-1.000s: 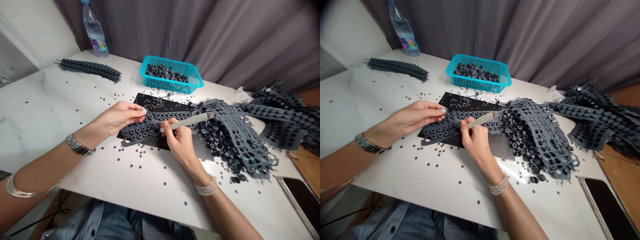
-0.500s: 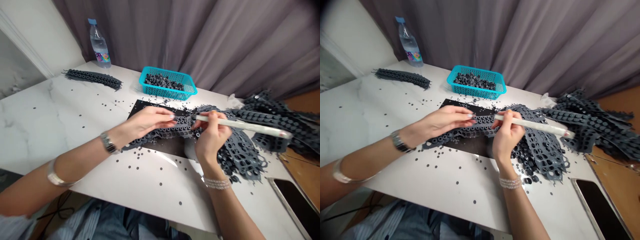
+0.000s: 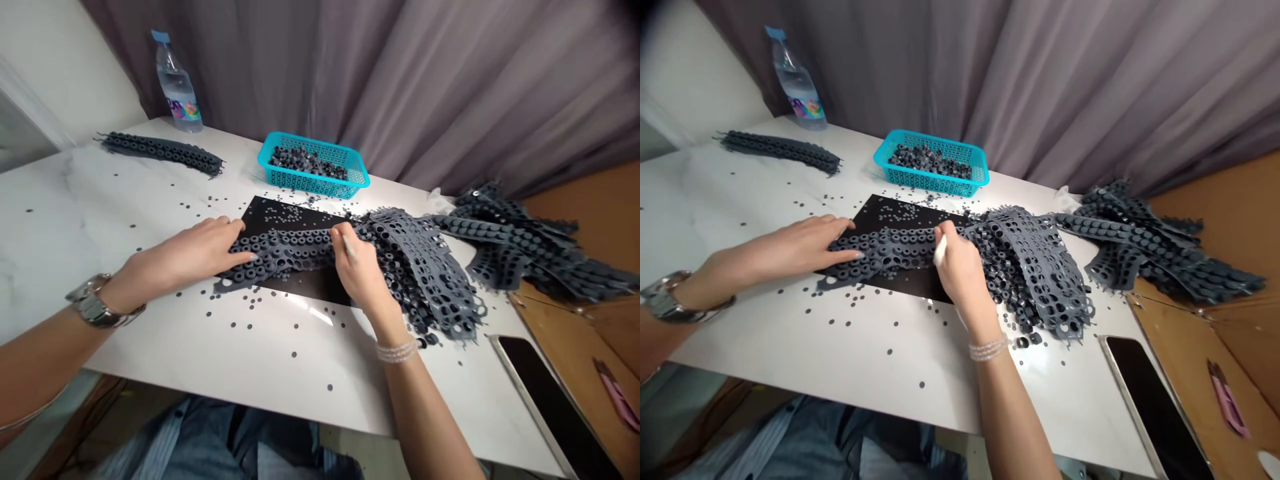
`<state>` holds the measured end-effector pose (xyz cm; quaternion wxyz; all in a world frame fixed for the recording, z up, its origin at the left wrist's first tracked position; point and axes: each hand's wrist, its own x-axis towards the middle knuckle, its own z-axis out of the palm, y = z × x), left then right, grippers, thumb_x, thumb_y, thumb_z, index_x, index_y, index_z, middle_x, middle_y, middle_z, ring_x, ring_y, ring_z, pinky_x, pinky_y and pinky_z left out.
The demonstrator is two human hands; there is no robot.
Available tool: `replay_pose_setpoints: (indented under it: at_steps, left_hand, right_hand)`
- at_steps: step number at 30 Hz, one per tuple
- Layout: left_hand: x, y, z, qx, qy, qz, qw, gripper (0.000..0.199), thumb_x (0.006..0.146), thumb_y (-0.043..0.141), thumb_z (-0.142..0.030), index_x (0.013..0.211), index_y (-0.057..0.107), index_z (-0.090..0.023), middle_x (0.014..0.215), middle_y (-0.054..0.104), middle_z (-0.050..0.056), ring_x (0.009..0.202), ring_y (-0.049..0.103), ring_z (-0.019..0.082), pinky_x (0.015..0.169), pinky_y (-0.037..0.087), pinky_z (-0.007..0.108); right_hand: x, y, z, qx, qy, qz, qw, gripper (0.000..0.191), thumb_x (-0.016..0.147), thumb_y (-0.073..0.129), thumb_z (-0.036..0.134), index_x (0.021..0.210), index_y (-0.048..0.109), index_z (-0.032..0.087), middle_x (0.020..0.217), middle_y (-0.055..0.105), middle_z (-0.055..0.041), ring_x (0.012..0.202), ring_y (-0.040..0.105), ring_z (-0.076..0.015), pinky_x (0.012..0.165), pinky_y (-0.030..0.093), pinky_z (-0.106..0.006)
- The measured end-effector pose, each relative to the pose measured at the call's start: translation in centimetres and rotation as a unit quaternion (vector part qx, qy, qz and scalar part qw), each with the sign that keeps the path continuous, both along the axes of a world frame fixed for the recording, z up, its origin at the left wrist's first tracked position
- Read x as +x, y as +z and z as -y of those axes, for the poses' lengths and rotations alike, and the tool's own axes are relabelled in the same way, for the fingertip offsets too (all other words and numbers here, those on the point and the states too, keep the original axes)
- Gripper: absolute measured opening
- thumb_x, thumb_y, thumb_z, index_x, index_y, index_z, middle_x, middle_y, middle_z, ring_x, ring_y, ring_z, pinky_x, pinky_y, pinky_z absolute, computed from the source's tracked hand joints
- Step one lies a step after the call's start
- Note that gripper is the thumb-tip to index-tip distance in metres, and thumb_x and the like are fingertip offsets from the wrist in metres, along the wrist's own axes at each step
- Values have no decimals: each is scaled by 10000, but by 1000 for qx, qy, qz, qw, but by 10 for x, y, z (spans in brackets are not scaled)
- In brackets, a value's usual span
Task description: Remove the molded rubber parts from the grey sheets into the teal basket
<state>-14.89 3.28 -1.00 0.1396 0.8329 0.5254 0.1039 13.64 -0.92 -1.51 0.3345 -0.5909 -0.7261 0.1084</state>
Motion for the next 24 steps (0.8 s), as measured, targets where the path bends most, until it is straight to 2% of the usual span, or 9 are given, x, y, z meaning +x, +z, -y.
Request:
replay_pose_setpoints:
  at_steps: [3,7,10,13,15,18,20,24]
  left_hand:
    - [-11,-3,5,-38,-4,-45,998,593,809,507,-651,1192,586,-204,1066,642,116,1061,561,309,873,412,390]
    - [-2,2,-4,-52,-29,-25,998,462,803,553,-525,1158,590,-231,1087,636,86,1054,550,278,865,405,349]
    - [3,7,-15,-9,-29,-22,999,411,777,577,-429,1132,594,-222,1062,618,82,1046,534,275,886,391,352]
    - [6,14,-18,20,-25,-46,998,423,778,551,-340,1176,564,-198,1074,583,92,1050,521,281,897,386,380]
    - [9,18,-15,36,-39,-45,998,435,803,501,-276,1229,532,-196,1123,562,96,1094,507,282,913,383,395]
    - [21,19,-5,57,-84,15,995,381,837,437,-206,1199,558,-200,1163,562,82,1132,507,246,942,378,364]
    - [30,15,2,39,-124,47,990,302,853,437,-209,1095,616,-202,1106,592,62,1062,549,214,904,394,326]
    - [42,3,13,-5,-176,52,983,244,860,468,-213,994,673,-212,991,615,45,925,583,184,774,414,306]
  right_hand:
    - [-13,0,4,-26,7,78,997,196,990,365,276,963,547,209,613,530,9,494,453,-138,537,267,-258]
    - [-15,-8,2,-18,-3,103,995,229,994,354,275,1019,564,188,687,581,-30,557,502,-157,568,300,-261]
    - [-8,-11,-2,18,-15,66,998,316,1010,329,338,1113,586,188,779,612,-57,685,560,-177,638,371,-269]
    - [-5,-8,-4,68,-54,5,996,390,1005,329,410,1203,604,216,919,613,-85,831,572,-198,741,434,-321]
    - [-10,-4,-2,73,-64,-67,993,387,993,362,433,1203,619,233,956,606,-78,811,568,-180,742,461,-329]
    - [-27,1,3,6,-20,-236,972,370,975,415,457,1118,636,197,822,610,-34,643,552,-132,601,481,-275]
    - [-39,0,7,-53,25,-302,951,347,954,472,457,1035,647,168,747,606,-18,601,565,-125,557,490,-259]
    - [-52,-5,12,-115,89,-275,951,320,954,485,421,879,664,167,759,632,-21,611,605,-119,597,509,-258]
